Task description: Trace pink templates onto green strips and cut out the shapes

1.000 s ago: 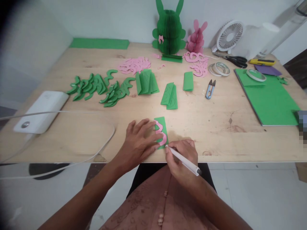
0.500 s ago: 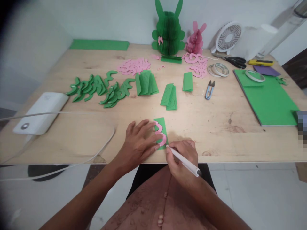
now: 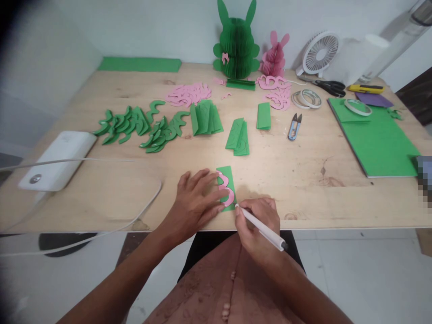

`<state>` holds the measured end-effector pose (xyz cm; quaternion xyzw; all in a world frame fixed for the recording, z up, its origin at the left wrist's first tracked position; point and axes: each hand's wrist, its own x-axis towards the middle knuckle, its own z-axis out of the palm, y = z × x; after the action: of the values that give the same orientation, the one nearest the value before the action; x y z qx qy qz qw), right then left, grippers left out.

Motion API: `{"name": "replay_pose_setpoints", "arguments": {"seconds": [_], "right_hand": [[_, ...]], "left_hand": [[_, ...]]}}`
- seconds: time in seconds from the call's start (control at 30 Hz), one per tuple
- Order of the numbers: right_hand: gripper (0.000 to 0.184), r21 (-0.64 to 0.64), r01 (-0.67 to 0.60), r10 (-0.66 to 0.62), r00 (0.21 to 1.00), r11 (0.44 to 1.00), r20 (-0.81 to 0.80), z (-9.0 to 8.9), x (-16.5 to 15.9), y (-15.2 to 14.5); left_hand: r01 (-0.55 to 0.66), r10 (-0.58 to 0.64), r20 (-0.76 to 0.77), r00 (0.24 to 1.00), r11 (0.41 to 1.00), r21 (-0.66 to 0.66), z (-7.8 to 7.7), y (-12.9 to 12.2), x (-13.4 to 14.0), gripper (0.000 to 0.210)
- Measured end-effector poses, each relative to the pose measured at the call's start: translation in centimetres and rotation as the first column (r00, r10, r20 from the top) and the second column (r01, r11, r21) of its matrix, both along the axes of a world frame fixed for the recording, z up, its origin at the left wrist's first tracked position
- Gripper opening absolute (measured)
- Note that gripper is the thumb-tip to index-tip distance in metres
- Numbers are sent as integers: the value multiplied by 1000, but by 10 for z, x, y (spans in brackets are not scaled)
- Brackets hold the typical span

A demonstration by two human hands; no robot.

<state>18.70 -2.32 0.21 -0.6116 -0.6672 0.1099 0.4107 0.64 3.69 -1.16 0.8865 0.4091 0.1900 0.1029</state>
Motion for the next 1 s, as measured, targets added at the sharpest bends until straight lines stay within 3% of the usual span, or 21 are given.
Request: {"name": "replay_pose_setpoints", "arguments": {"seconds": [0.17,0.4,1.0], "right_hand": [[5,-23,-19,19,1000,1000,-24,3,1,-1],[24,-18,-150,151,986,989,77,6,2,2],[25,-12,-168,168,975,986,143,6,1,5]], "left_hand": [[1,-1,1,1000,1000,-4,1,0,0,24],[0,0,3,1000,1000,7,2,0,1,24],[-10,10,11,1000,1000,10,1,-1,1,24]]}}
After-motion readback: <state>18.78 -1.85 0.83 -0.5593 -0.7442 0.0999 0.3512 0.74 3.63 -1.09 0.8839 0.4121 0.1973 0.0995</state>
